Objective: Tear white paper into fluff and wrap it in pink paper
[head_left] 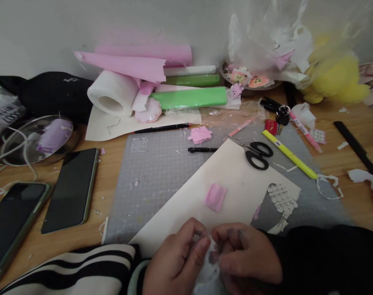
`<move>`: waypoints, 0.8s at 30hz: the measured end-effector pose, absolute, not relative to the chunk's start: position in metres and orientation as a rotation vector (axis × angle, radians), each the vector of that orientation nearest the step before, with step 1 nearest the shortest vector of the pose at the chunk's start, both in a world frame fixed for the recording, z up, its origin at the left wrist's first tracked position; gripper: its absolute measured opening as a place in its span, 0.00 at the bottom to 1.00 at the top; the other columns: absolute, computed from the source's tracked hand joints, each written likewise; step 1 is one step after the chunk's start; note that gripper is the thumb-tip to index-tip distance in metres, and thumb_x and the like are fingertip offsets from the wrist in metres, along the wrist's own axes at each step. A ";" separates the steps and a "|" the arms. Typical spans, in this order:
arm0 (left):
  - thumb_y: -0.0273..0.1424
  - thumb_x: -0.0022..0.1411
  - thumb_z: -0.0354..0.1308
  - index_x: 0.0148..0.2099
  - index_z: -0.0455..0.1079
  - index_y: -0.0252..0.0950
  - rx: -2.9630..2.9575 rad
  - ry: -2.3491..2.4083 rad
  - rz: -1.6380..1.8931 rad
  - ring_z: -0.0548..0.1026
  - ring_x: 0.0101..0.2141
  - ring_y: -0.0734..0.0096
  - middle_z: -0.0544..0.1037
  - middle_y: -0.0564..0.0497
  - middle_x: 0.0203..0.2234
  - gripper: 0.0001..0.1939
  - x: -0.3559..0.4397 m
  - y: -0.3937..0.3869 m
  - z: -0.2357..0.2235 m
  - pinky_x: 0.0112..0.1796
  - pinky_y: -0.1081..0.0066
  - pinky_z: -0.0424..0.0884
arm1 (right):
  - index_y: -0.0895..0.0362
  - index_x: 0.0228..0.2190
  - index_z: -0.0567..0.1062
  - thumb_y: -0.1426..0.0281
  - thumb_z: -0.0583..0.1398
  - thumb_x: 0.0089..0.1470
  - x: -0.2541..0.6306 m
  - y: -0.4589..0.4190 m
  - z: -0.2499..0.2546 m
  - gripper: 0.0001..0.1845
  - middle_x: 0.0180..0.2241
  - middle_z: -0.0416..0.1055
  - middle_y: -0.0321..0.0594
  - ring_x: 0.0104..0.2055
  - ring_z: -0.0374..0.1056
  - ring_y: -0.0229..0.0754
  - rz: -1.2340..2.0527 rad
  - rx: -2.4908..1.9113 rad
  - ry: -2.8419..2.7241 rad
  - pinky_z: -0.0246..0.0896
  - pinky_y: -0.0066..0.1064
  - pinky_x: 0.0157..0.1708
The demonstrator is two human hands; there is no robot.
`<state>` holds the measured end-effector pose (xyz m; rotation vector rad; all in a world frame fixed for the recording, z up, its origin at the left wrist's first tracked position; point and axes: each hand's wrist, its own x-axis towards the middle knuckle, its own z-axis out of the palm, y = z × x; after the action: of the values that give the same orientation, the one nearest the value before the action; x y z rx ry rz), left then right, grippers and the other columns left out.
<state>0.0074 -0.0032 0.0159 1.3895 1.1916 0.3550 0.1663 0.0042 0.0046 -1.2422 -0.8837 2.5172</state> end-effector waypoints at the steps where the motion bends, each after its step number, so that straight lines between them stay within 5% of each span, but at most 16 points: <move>1: 0.35 0.59 0.40 0.29 0.57 0.37 1.384 1.193 0.361 0.62 0.19 0.77 0.66 0.56 0.17 0.10 0.008 -0.003 0.016 0.22 0.78 0.58 | 0.61 0.22 0.63 0.74 0.55 0.33 0.166 0.003 0.004 0.07 0.11 0.57 0.25 0.12 0.51 0.24 2.498 -1.267 -0.906 0.44 0.16 0.12; 6: 0.34 0.59 0.40 0.29 0.57 0.37 1.397 1.175 0.363 0.64 0.21 0.77 0.67 0.56 0.18 0.09 0.008 -0.003 0.016 0.24 0.79 0.60 | 0.61 0.16 0.62 0.74 0.54 0.37 0.164 0.002 0.005 0.04 0.10 0.53 0.26 0.12 0.50 0.24 2.451 -1.376 -0.930 0.42 0.16 0.12; 12: 0.36 0.59 0.38 0.31 0.56 0.37 1.415 1.169 0.318 0.62 0.19 0.76 0.66 0.55 0.18 0.10 0.007 -0.003 0.013 0.22 0.78 0.58 | 0.60 0.22 0.62 0.68 0.52 0.42 0.165 0.008 0.010 0.07 0.08 0.60 0.28 0.06 0.47 0.25 2.641 -1.330 -0.766 0.41 0.16 0.06; 24: 0.33 0.59 0.40 0.29 0.56 0.37 1.428 1.200 0.352 0.59 0.18 0.77 0.60 0.58 0.15 0.09 0.008 -0.003 0.012 0.21 0.78 0.56 | 0.58 0.18 0.59 0.66 0.53 0.40 0.172 0.014 0.003 0.09 0.06 0.58 0.27 0.04 0.47 0.29 2.570 -1.027 -0.408 0.38 0.17 0.02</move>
<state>0.0075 -0.0030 0.0124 1.4284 1.1999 0.3523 0.1717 0.0141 0.0032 -1.0270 -0.4077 2.5702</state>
